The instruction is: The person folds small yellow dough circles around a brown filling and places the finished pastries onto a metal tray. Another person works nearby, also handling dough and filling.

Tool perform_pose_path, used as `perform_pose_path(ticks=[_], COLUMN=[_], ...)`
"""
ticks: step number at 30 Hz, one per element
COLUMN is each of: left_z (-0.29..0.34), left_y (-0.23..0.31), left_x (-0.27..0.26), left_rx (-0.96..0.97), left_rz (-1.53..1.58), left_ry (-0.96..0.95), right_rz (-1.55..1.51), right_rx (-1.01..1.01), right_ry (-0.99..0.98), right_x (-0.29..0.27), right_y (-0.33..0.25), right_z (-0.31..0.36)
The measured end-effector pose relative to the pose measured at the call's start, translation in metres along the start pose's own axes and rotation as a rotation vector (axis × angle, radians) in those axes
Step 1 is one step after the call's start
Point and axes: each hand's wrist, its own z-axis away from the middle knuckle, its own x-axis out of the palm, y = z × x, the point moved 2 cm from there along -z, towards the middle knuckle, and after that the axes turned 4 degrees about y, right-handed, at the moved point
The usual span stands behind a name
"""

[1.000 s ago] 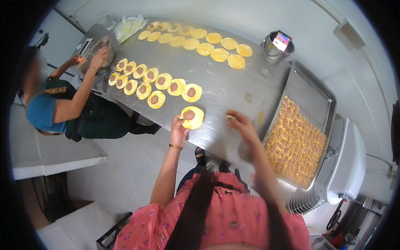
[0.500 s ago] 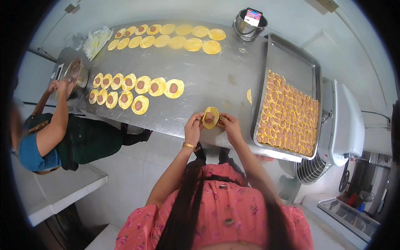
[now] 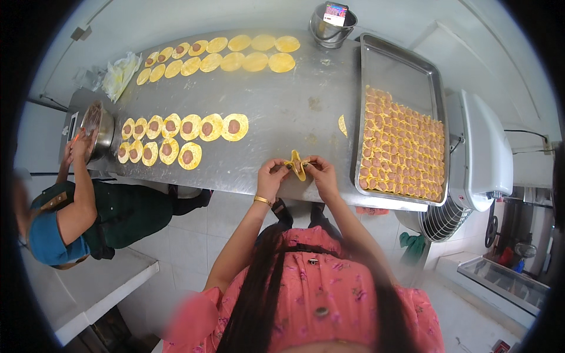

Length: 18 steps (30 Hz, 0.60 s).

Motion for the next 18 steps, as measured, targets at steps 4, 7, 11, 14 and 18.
perform_pose_path(ticks=[4,7,11,14,18], left_z=[0.000,0.005,0.023,0.017,0.011], left_y=[-0.003,0.002,0.028,0.022,0.019], left_x=[0.004,0.007,0.019,0.011,0.013], left_rx=[0.040,0.026,0.029,0.067,0.169], left_rz=[0.070,0.056,0.147,-0.081,-0.639], left_ry=[0.034,-0.001,-0.063,-0.110,-0.112], right_rz=[-0.173,-0.119,-0.017,0.260,0.558], right_rx=[-0.024,-0.023,-0.021,-0.076,-0.192], right_ry=[-0.029,-0.063,-0.063,-0.053,-0.035], right_x=[0.012,0.007,-0.016,-0.023,-0.022], right_y=[-0.024,-0.024,-0.012,-0.015,-0.021], right_z=[0.009,0.012,0.003,-0.003,-0.001])
